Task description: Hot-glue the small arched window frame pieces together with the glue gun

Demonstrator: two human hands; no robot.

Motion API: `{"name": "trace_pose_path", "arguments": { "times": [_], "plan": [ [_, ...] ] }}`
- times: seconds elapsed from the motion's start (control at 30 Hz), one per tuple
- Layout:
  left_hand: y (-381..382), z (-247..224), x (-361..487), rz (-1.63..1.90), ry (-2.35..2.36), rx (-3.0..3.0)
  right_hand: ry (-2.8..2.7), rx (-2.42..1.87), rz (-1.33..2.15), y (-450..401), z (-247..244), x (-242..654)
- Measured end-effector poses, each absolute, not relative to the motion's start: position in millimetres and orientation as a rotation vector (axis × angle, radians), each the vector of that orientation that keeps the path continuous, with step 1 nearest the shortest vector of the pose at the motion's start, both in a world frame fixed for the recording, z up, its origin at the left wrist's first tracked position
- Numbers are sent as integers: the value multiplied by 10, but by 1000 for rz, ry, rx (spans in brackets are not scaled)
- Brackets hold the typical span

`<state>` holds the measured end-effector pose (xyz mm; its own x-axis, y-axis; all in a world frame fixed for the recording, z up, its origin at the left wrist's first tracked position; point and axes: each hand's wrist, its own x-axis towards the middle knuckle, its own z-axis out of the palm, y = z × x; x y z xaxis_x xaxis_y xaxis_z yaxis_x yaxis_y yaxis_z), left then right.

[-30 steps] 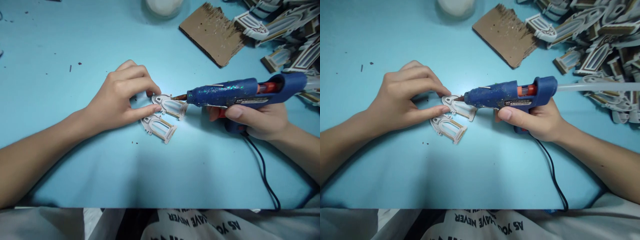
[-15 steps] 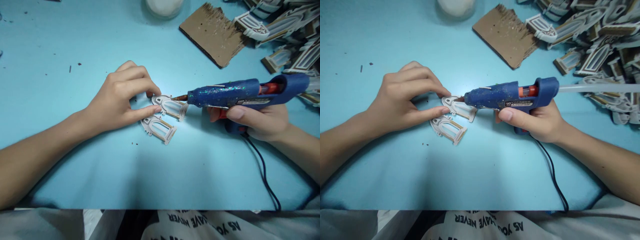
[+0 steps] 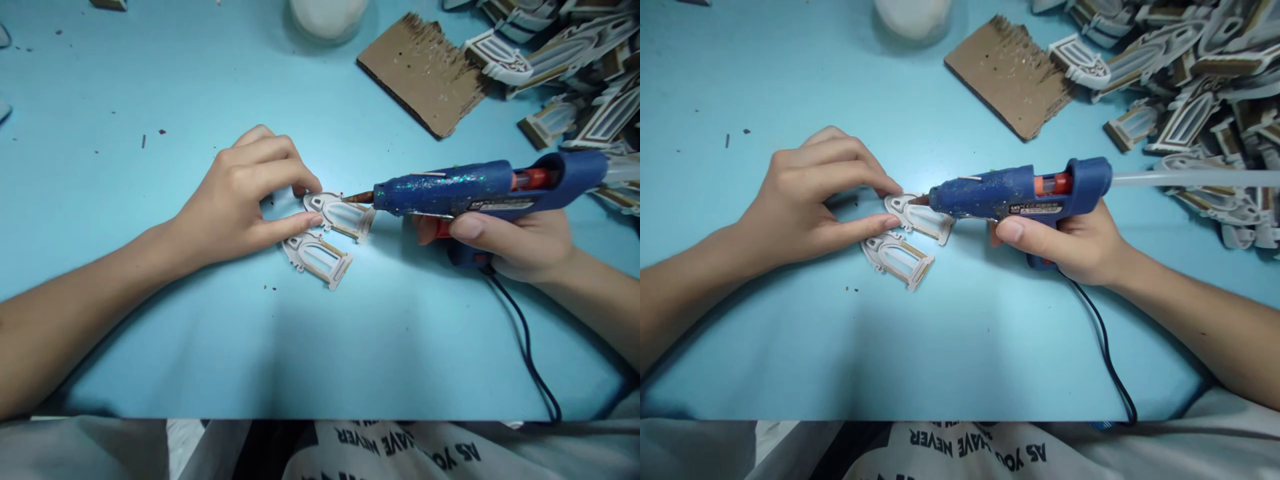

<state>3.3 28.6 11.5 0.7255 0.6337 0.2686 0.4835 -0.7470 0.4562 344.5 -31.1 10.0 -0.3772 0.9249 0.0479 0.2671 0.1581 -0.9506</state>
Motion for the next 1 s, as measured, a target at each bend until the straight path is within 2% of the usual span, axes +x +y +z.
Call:
{"name": "trace_pose_path", "arguments": {
  "times": [1.0],
  "plan": [
    [295,113,12,610,842,2620,-1807,-1081,1191,-311,25,3473]
  ]
}}
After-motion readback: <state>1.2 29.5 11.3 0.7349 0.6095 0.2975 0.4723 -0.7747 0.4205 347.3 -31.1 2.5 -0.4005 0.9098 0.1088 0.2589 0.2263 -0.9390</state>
